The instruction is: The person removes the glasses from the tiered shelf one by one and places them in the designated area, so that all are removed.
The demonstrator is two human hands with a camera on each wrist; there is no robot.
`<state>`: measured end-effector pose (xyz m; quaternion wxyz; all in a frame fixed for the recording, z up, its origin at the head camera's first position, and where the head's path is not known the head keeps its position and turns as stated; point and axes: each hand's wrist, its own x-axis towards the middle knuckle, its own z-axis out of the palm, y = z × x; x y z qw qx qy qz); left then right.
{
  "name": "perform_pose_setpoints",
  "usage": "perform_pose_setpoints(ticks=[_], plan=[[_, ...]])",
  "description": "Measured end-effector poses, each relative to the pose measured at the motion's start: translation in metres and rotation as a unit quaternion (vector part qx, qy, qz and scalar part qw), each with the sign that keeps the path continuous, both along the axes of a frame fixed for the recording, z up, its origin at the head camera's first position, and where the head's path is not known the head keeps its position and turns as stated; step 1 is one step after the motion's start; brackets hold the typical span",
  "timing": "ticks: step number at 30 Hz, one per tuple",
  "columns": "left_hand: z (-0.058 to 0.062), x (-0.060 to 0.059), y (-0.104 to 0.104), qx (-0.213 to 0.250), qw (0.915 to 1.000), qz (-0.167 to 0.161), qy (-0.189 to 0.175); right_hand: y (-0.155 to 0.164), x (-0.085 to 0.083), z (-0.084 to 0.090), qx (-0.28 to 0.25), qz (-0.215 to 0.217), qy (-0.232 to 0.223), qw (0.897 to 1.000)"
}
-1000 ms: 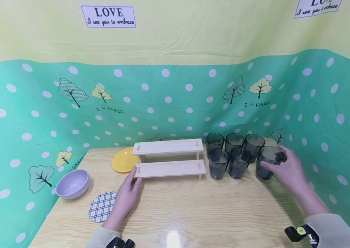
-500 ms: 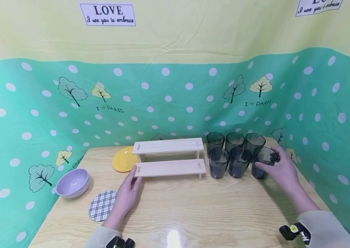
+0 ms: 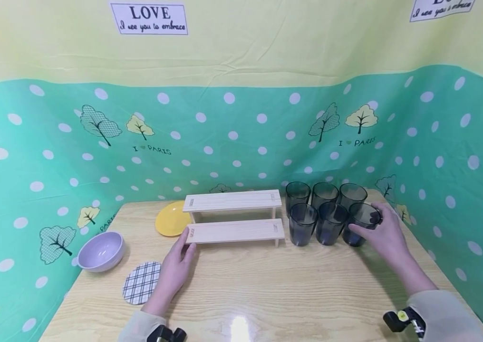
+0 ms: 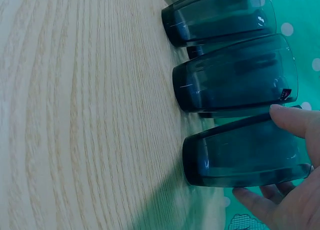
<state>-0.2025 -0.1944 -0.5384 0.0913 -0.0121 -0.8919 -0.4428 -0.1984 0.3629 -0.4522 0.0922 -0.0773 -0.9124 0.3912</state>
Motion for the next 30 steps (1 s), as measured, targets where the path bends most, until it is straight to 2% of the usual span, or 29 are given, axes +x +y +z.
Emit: perform_pose_setpoints(ticks=[7, 18, 25, 30], plan=[[0.001, 0.000, 0.000, -0.004, 0.9999, -0.004, 0.016, -0.003, 0.000, 0.001, 0.004, 0.004, 0.005, 1.000], [0.001, 0.000, 0.000, -0.002, 0.9999, -0.006, 0.011, -0.004, 0.006, 0.007, -0.017, 0.029, 0.020, 0.999], [0.002, 0.000, -0.001, -0.001, 1.0000, -0.009, 0.004, -0.004, 0.008, 0.010, 0.003, 0.027, 0.035, 0.999], [0.000, 0.001, -0.001, -0.004, 0.9998, -0.008, 0.015, -0.004, 0.008, 0.010, 0.026, 0.025, 0.038, 0.999]])
